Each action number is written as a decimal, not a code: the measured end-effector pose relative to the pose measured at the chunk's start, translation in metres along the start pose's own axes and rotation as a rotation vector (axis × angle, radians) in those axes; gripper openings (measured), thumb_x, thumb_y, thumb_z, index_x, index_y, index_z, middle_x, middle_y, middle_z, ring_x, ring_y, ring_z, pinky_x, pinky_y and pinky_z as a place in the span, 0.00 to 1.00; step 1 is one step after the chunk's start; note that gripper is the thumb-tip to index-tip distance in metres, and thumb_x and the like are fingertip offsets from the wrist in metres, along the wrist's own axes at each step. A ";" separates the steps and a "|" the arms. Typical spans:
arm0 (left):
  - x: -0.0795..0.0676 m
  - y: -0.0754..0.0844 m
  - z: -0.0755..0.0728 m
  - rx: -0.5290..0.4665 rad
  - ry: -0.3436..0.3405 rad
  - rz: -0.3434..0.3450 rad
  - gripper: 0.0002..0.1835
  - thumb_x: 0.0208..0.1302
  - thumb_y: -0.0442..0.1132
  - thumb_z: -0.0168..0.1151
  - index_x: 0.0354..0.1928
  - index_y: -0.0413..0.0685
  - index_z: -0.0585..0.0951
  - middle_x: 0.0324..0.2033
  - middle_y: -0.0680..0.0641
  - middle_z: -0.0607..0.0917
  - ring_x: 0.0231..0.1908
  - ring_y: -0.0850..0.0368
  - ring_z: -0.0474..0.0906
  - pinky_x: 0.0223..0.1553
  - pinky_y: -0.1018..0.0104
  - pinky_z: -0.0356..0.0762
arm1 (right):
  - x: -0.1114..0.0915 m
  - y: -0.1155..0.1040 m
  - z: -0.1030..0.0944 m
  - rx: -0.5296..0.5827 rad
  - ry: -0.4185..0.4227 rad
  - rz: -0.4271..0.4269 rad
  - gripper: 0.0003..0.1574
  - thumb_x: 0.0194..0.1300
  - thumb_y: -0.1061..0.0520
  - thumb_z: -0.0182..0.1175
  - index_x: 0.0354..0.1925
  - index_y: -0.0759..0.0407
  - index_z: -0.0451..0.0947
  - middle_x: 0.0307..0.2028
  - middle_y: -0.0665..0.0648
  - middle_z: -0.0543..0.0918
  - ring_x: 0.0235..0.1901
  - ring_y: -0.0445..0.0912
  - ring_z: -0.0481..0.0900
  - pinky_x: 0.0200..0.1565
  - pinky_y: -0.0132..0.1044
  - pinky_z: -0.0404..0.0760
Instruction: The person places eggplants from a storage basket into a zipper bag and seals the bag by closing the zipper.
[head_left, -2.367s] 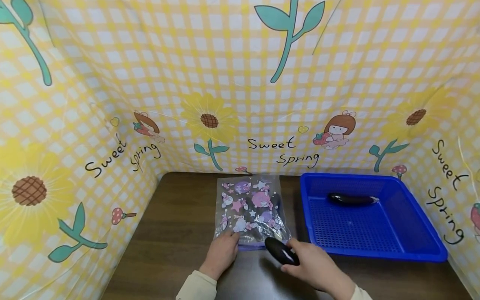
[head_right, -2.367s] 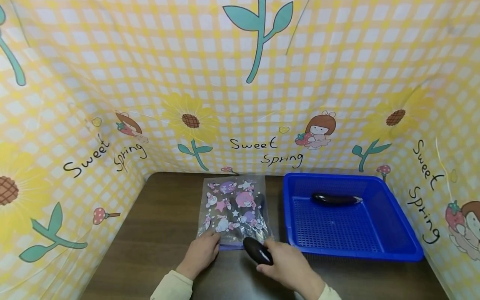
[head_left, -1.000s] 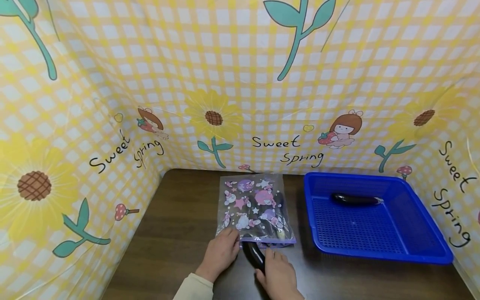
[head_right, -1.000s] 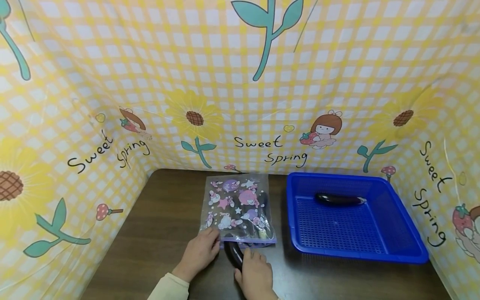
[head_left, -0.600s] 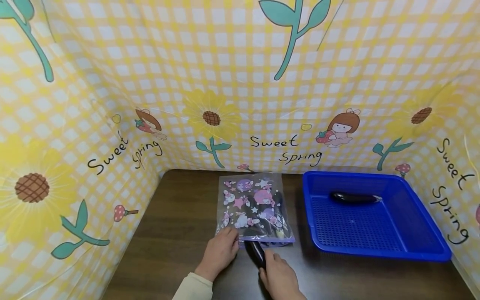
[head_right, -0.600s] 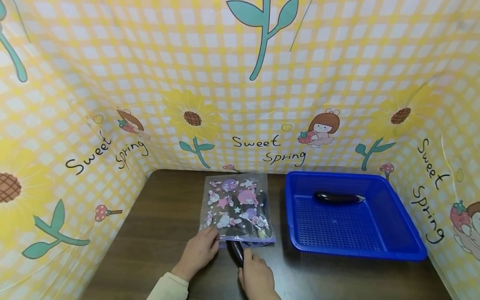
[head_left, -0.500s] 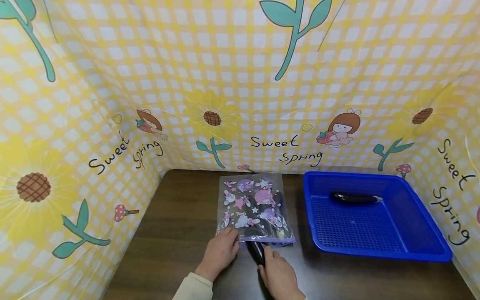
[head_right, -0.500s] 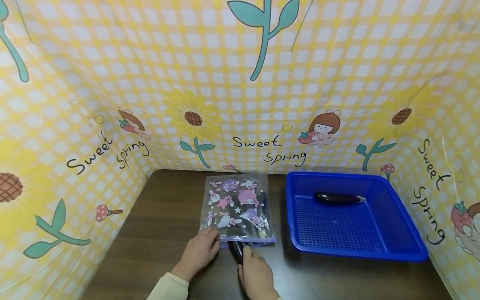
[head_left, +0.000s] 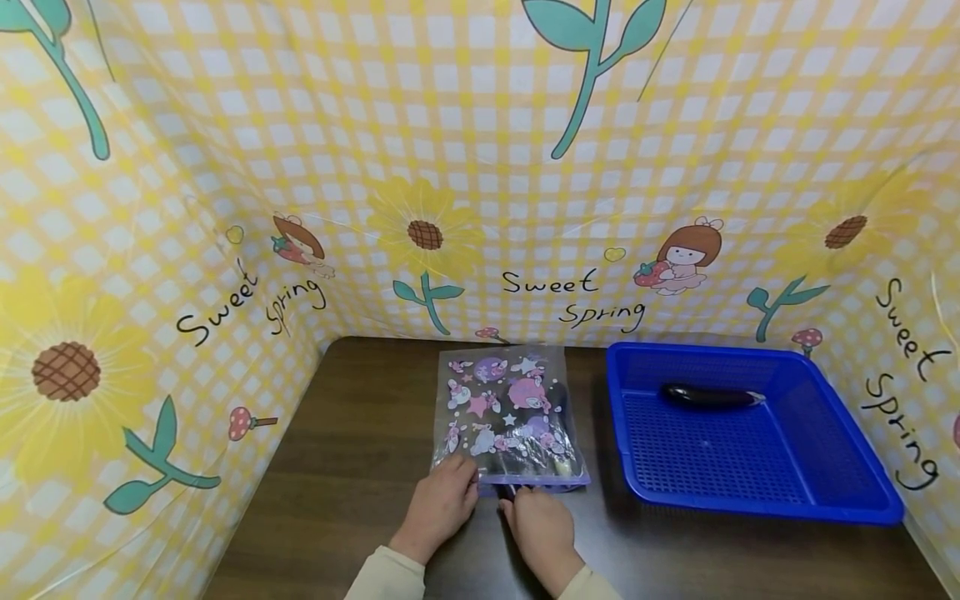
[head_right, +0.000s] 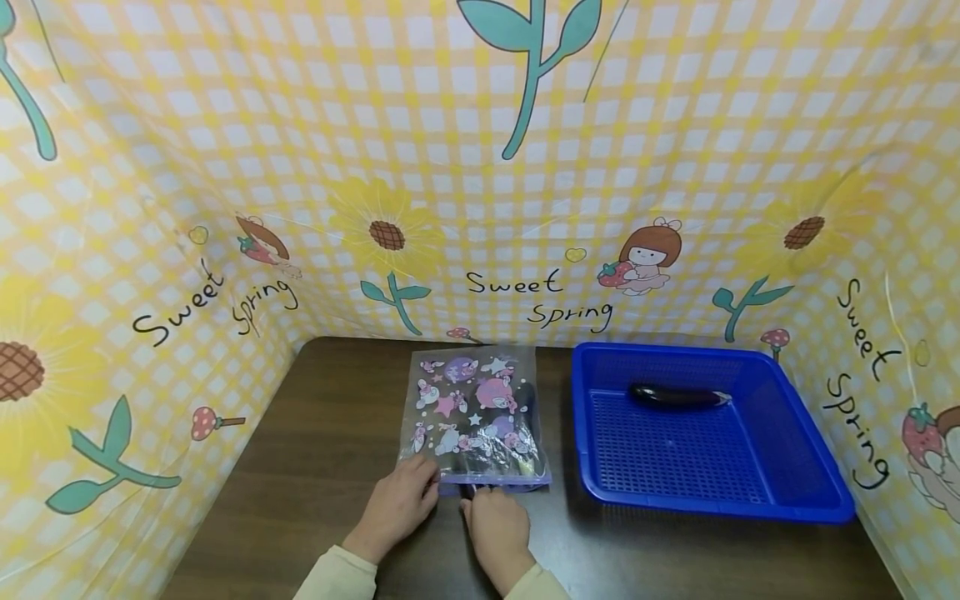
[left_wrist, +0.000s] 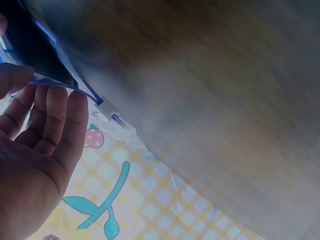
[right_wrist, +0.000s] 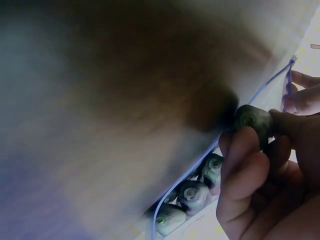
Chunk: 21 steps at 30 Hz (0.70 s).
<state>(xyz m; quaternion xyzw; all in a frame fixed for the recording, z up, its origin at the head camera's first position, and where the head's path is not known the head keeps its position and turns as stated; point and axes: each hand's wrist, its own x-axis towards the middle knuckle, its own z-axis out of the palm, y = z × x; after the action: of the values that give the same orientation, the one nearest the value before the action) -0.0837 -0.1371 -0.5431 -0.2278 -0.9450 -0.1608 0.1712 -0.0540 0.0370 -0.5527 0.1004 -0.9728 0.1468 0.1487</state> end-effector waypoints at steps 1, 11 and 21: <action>0.000 0.000 0.000 -0.001 0.002 0.000 0.09 0.51 0.37 0.65 0.27 0.53 0.73 0.26 0.56 0.71 0.26 0.58 0.69 0.21 0.62 0.70 | 0.002 -0.001 0.001 -0.011 0.010 -0.005 0.22 0.54 0.45 0.67 0.17 0.58 0.74 0.15 0.56 0.74 0.15 0.53 0.74 0.15 0.46 0.69; -0.002 -0.002 0.003 0.001 0.029 0.014 0.09 0.51 0.37 0.65 0.28 0.53 0.73 0.26 0.55 0.71 0.26 0.56 0.70 0.23 0.60 0.71 | 0.002 -0.007 -0.001 -0.015 0.051 -0.060 0.19 0.51 0.47 0.69 0.23 0.59 0.74 0.18 0.58 0.75 0.15 0.54 0.75 0.16 0.46 0.70; -0.001 -0.002 0.005 -0.006 0.014 0.000 0.08 0.51 0.37 0.65 0.28 0.53 0.73 0.26 0.56 0.71 0.26 0.58 0.69 0.23 0.61 0.71 | -0.020 -0.005 -0.022 0.064 -0.071 -0.165 0.10 0.49 0.56 0.67 0.26 0.59 0.75 0.21 0.53 0.74 0.16 0.48 0.74 0.16 0.39 0.69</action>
<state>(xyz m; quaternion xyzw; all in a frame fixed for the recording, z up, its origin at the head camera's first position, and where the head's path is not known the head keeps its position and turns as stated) -0.0851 -0.1372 -0.5481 -0.2273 -0.9432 -0.1653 0.1770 -0.0283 0.0420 -0.5371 0.1900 -0.9607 0.1613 0.1222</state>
